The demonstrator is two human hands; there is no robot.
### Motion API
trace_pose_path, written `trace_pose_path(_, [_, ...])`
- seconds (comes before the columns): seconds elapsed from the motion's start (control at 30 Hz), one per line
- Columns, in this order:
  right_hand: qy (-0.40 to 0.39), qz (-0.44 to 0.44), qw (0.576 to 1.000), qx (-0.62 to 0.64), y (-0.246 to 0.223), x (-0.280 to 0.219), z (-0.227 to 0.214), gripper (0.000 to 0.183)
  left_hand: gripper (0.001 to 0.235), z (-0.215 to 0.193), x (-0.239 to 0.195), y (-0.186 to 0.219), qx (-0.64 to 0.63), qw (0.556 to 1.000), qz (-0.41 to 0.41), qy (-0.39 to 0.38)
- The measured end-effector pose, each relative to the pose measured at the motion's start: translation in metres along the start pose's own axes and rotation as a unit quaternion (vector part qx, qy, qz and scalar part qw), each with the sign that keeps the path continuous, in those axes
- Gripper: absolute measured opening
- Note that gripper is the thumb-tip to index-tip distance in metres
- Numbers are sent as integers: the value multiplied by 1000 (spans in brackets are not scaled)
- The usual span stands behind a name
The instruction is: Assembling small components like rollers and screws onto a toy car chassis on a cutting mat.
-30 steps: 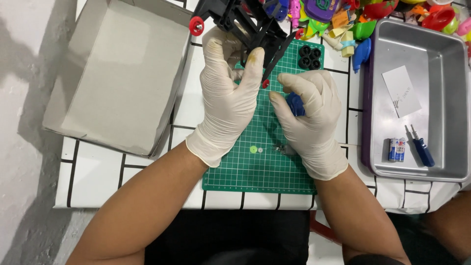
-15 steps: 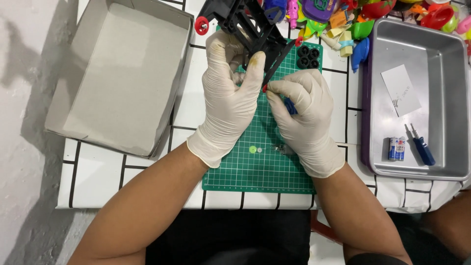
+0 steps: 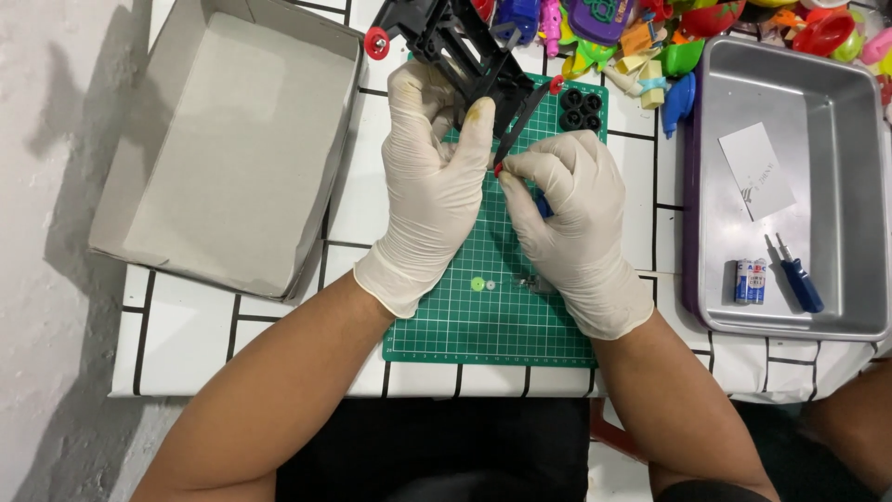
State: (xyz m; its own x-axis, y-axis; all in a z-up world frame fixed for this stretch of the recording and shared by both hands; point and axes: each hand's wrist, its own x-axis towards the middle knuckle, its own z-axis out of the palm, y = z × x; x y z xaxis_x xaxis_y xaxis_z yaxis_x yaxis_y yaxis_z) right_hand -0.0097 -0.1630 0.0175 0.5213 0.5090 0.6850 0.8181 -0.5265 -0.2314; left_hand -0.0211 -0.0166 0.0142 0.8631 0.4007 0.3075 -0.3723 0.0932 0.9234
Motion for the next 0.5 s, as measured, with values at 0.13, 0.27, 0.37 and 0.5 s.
trace_pose_path(0.13, [-4, 8, 1000, 10, -2, 0, -1, 13, 27, 0, 0, -1, 3, 1000, -13, 2])
trace_pose_path(0.27, [-9, 18, 1000, 10, -4, -1, -3, 9, 27, -1, 1, 2, 16, 1000, 10, -4])
trace_pose_path(0.37, [31, 22, 999, 21, -2, -3, -9, 21, 30, -5, 3, 4, 35, 999, 22, -11])
trace_pose_path(0.5, [132, 95, 985, 57, -3, 1, -20, 25, 31, -6, 6, 0, 32, 998, 29, -40])
